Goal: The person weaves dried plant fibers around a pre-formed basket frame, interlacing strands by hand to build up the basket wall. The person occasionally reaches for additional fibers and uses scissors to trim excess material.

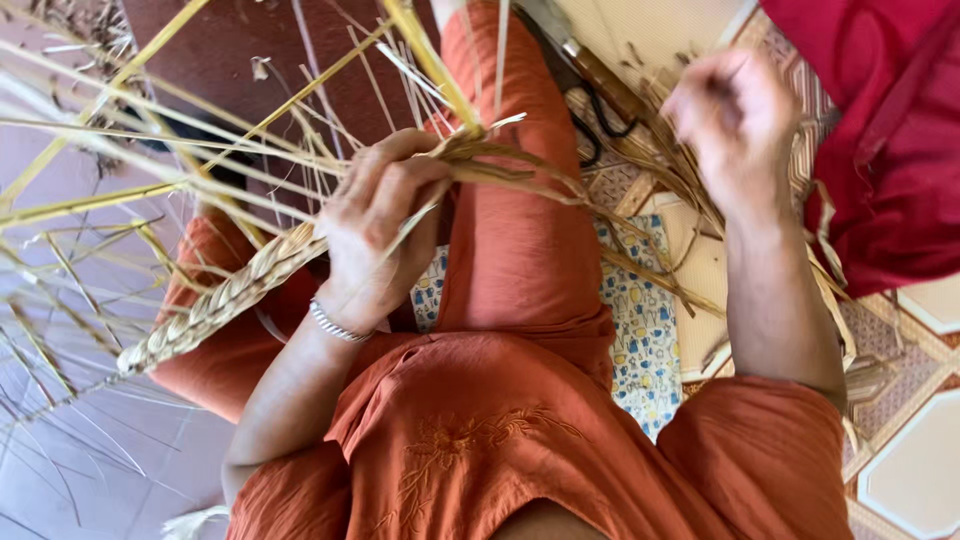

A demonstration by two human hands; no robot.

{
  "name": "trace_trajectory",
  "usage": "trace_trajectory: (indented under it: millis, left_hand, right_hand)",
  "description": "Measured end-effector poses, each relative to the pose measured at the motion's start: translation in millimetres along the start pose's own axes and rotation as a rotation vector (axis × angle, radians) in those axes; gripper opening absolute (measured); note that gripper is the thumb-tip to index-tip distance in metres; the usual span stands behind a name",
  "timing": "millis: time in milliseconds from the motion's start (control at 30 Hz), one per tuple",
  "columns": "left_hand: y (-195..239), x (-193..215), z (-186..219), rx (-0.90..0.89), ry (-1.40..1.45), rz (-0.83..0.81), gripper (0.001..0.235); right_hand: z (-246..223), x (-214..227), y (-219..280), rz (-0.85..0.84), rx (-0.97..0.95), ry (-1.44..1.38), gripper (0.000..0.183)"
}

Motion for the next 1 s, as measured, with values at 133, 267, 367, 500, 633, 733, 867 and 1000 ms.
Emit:
trace_trajectory:
  millis: [133,267,367,500,633,733,867,1000]
  left_hand:
    - [0.1,-15.9,-6.0,-0.092,-0.139,0.067,0.014]
    - [3.6,-18.9,-9.6,-0.133,-0.225,0.066,0.012]
    - [5.6,-15.4,-9.4,-0.162,-0.235,0.061,0.012]
    - [5.6,-13.5,-9.1,-0.177,-0.244,0.051,0.012]
    - [-5.8,-23.8,-14.8,-0.172,-0.34,0.124,0.012]
    - [-8.7,-25.5,-22.1,-0.047,-0.05,0.09,0.012]
    - [-19.3,-27.6,-36.7,0.118,0.039,0.082,0.009]
    - [-25.1,-22.7,-39.9,0.097,0.075,0.082,0.011]
  right_hand:
    - [-99.3,-59.5,-25.9,-0.255,0.258,0.179,0.008]
    - [-119.9,-101.1,-60.7,-0.194,0.421,0.366,0.015]
    - [-120.9,-113.9,-72.2,-0.188,0.456,0.503,0.02]
    - [-117.6,-120.1,-82.8,-0.175,0.487,0.626,0.026]
    - [-105.8,-124.6,-88.9,-0.171,0.558,0.69,0.026]
    - [-94.9,-117.8,-81.1,-0.192,0.473,0.539,0.022]
    - [-72.4,-79.4,-47.2,-0.239,0.139,0.303,0.028]
    - [-24.6,-31.4,13.2,-0.148,-0.266,0.208,0.036]
Point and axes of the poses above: each hand's wrist, its own y-axis away from the middle knuckle, its own x-axis out of the back of the hand, z = x × y, the point moved 1 cm from there along -y, towards the middle knuckle, and after that the axes turned 10 degrees about -z, right-handed, at the moved point
